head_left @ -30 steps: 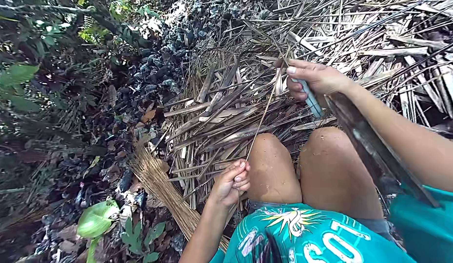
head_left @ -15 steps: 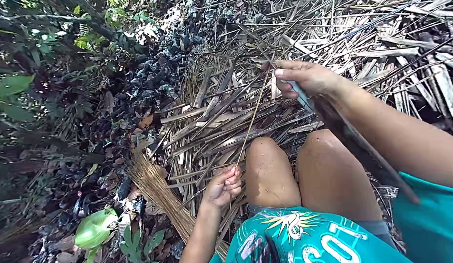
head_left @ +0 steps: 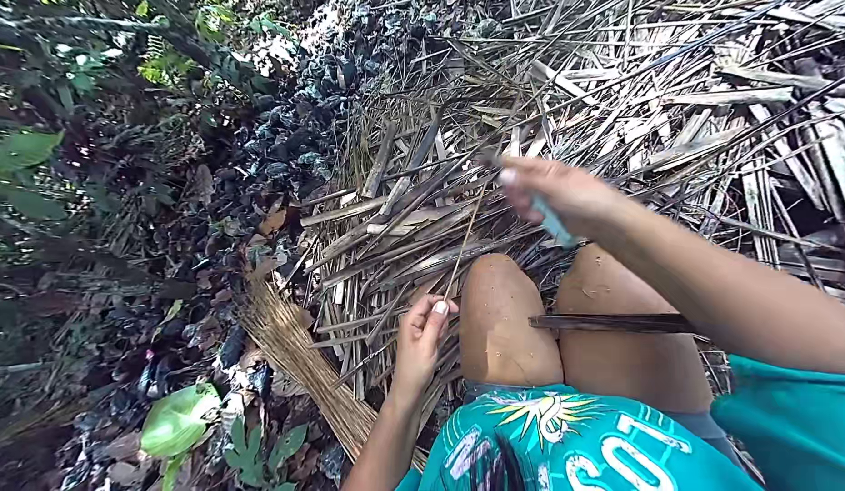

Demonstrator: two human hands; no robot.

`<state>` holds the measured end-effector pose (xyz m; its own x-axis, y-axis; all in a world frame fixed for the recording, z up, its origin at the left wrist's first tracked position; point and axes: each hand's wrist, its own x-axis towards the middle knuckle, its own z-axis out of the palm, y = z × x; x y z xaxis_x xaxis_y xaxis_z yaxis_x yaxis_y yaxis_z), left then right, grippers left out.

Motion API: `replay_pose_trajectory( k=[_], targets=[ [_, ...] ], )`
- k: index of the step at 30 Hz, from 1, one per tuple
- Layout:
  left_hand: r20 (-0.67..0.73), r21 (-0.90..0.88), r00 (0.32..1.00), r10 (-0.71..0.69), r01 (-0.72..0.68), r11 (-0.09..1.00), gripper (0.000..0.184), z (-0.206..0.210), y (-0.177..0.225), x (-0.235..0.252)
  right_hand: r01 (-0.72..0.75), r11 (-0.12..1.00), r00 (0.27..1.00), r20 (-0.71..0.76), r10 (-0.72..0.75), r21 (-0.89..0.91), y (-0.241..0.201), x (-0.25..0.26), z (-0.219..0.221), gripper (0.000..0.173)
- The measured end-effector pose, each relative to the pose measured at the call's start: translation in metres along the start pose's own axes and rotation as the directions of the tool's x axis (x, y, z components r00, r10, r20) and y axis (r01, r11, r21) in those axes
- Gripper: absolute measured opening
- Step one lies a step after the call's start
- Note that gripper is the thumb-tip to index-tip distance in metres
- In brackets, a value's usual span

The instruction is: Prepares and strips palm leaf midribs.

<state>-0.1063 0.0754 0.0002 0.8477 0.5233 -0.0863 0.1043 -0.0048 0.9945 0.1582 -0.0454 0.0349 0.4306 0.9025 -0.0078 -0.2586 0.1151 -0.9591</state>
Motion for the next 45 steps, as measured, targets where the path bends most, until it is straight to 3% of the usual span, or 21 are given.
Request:
replay_pose_trajectory(
  k=[3,6,8,9,14,19,23,27,29,32,35,39,40,41,43,45],
  targets=[
    [-0.039,0.032,0.999,0.007,-0.006,0.999,0.023,0.004,-0.002,-0.004,0.086,0.995,0.992,-0.100,-0.080,0.056,-0.011,-0.002,-0.008,0.036],
    [-0.111,0.133,0.991,0.069,-0.054,0.990,0.022,0.012,-0.001,0.001,-0.136,0.990,0.987,0.087,0.133,0.027,0.012,-0.032,0.035,0.038],
    [-0.126,0.212,0.979,0.158,-0.129,0.969,0.021,0.015,-0.002,0.003,-0.311,0.950,0.915,0.263,0.305,-0.022,0.031,-0.043,0.059,0.036],
    [-0.121,0.248,0.971,0.207,-0.173,0.953,0.021,0.015,-0.003,0.002,-0.328,0.944,0.903,0.285,0.322,-0.027,0.032,-0.045,0.062,0.037],
    [-0.066,0.375,0.957,0.282,-0.238,0.896,0.022,0.007,-0.011,-0.016,0.008,0.997,1.000,0.014,-0.010,0.082,0.003,-0.029,0.009,0.035],
    [0.004,0.375,0.974,0.227,-0.212,0.902,0.030,0.013,-0.004,-0.015,0.104,0.988,0.995,-0.017,-0.103,0.110,0.002,-0.032,0.001,0.036],
    [-0.043,0.405,0.954,0.297,-0.255,0.878,0.027,0.024,0.005,-0.007,0.024,0.998,0.999,0.036,-0.026,0.056,0.015,-0.051,0.028,0.038],
    [-0.044,0.338,0.950,0.308,-0.276,0.900,0.023,0.029,0.010,-0.010,-0.196,0.980,0.943,0.268,0.197,-0.029,0.034,-0.072,0.060,0.038],
    [-0.026,0.304,0.957,0.290,-0.269,0.914,0.023,0.026,0.013,-0.016,-0.133,0.991,0.970,0.201,0.137,-0.031,0.022,-0.071,0.048,0.039],
    [-0.005,0.267,0.970,0.245,-0.234,0.935,0.023,0.020,0.014,-0.025,0.082,0.994,0.997,-0.008,-0.082,0.067,0.004,-0.053,0.010,0.038],
    [-0.038,0.280,0.974,0.222,-0.202,0.938,0.023,0.018,0.014,-0.026,0.115,0.981,0.993,-0.048,-0.109,0.155,0.000,-0.051,0.011,0.038],
    [-0.066,0.297,0.972,0.224,-0.195,0.935,0.023,0.021,0.016,-0.023,-0.151,0.985,0.968,0.212,0.132,0.077,0.016,-0.070,0.048,0.043],
    [-0.057,0.289,0.973,0.224,-0.198,0.937,0.023,0.020,0.016,-0.024,-0.161,0.986,0.961,0.234,0.146,0.043,0.016,-0.070,0.049,0.042],
    [-0.042,0.278,0.976,0.216,-0.196,0.940,0.022,0.018,0.017,-0.025,-0.105,0.994,0.980,0.172,0.099,0.026,0.015,-0.067,0.040,0.040],
    [-0.024,0.255,0.986,0.167,-0.155,0.955,0.024,0.012,0.015,-0.032,0.095,0.993,0.992,-0.088,-0.089,0.069,0.006,-0.051,-0.004,0.033],
    [-0.039,0.225,0.993,0.109,-0.098,0.969,0.024,0.005,0.012,-0.037,0.245,0.964,0.916,-0.351,-0.195,0.102,-0.015,-0.042,-0.046,0.032]
  ],
)
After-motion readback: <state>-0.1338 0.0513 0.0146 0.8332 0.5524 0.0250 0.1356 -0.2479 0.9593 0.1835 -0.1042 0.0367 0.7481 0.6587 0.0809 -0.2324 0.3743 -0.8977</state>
